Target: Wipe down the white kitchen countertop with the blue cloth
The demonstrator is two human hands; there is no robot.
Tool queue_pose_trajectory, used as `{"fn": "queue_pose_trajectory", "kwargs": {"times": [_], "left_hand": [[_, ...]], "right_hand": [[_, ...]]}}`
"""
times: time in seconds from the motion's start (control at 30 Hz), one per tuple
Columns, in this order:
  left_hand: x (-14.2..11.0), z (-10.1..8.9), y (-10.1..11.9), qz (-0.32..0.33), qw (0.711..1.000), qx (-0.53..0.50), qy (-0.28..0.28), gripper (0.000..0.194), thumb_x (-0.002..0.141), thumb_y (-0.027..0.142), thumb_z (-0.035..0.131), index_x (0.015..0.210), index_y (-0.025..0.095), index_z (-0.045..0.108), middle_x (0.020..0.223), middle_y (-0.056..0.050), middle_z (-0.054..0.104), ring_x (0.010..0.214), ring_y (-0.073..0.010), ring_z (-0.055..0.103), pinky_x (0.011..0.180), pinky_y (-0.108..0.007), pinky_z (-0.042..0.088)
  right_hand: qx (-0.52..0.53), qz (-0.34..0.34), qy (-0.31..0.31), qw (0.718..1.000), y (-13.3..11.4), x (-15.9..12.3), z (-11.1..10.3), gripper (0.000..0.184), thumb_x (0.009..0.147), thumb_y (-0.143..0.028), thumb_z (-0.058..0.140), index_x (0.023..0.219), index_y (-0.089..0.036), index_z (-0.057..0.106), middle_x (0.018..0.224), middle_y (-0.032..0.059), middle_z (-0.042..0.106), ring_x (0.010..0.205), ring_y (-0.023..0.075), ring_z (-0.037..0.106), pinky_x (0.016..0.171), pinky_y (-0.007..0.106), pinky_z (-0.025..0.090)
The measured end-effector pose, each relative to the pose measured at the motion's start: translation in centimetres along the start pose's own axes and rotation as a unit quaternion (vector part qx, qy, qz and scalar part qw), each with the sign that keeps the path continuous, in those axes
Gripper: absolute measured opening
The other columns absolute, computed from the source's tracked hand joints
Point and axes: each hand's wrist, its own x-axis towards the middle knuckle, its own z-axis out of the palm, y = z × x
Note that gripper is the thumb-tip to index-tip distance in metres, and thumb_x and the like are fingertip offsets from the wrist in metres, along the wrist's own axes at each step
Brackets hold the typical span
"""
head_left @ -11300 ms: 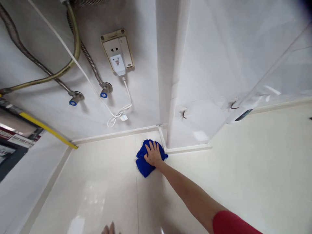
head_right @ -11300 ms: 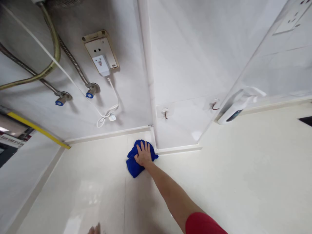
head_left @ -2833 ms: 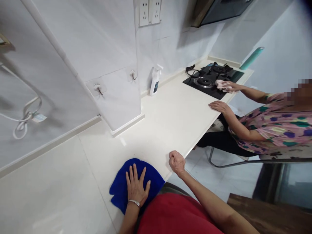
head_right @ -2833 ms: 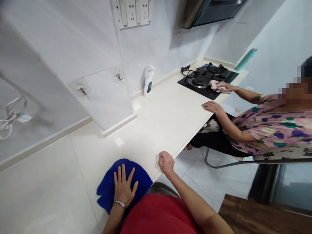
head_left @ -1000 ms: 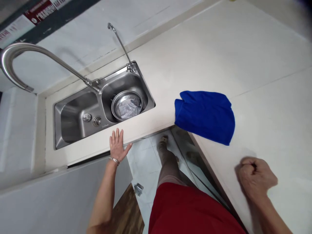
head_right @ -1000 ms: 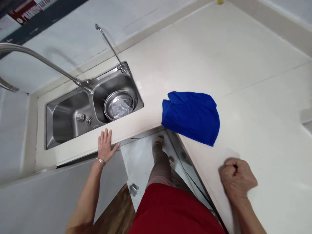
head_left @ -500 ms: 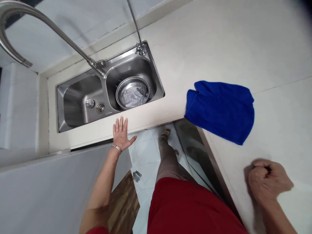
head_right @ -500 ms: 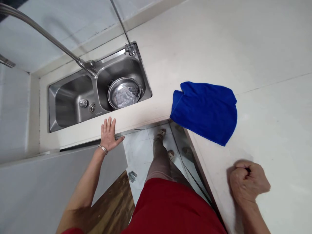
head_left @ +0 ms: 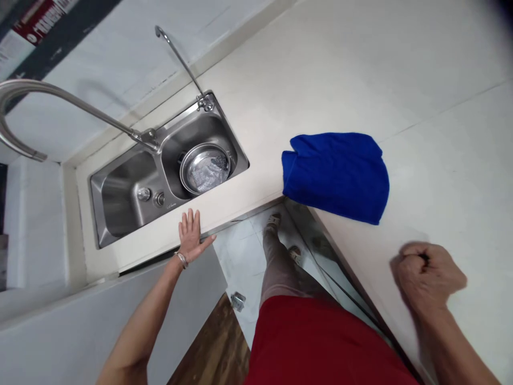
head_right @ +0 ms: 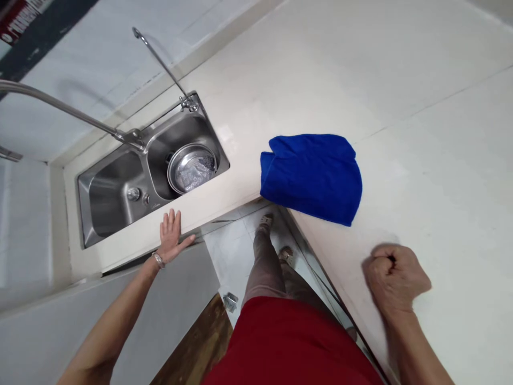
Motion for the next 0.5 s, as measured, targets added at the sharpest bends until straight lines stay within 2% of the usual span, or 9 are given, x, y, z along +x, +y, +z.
{"fn": "queue_pose_trajectory", "kwargs": {"times": [0.1, 0.23, 0.4, 0.5], "left_hand": [[0.1, -1.0, -0.6, -0.004, 0.999, -0.043, -0.032, 0.092, 0.088, 0.069, 0.035, 0.159, 0.017, 0.009, 0.169, -0.015, -0.007, 0.154, -0.0328, -0.017, 0.123, -0.064, -0.004], [0.0, -2.2, -2.0, 0.022, 0.993, -0.092, -0.068, 0.072, 0.095, 0.061, 0.020, 0.158, 0.026, 0.017, 0.170, -0.008, -0.004, 0.156, -0.0266, -0.012, 0.125, -0.061, 0.000], [-0.2, -1.8, -2.6, 0.041, 0.997, -0.022, -0.056, 0.079, 0.093, 0.063, 0.028, 0.158, 0.020, 0.013, 0.170, -0.013, -0.006, 0.155, -0.0294, -0.016, 0.125, -0.062, -0.001], [-0.2, -1.1, -2.6, 0.047, 0.997, -0.006, -0.054, 0.077, 0.095, 0.060, 0.024, 0.158, 0.019, 0.010, 0.169, -0.015, -0.007, 0.154, -0.0295, -0.017, 0.124, -0.063, -0.001]], "right_hand": [[0.001, 0.008, 0.002, 1.000, -0.2, 0.1, 0.0, 0.020, 0.083, -0.009, 0.040, 0.074, -0.022, 0.052, 0.080, 0.0059, 0.058, 0.076, 0.0262, 0.057, 0.065, 0.037, 0.037], [0.008, 0.006, 0.008, 1.000, -0.3, 0.2, 0.2, 0.021, 0.081, -0.007, 0.041, 0.073, -0.022, 0.052, 0.080, 0.0058, 0.059, 0.075, 0.0255, 0.057, 0.063, 0.036, 0.037], [0.011, 0.002, 0.002, 1.000, -0.3, 0.3, 0.2, 0.023, 0.081, -0.005, 0.039, 0.075, -0.023, 0.053, 0.081, 0.0064, 0.059, 0.075, 0.0263, 0.058, 0.062, 0.037, 0.037], [0.018, 0.008, 0.001, 1.000, -0.5, 0.3, 0.0, 0.023, 0.083, -0.006, 0.039, 0.076, -0.023, 0.052, 0.082, 0.0067, 0.059, 0.075, 0.0260, 0.058, 0.064, 0.038, 0.038]]}}
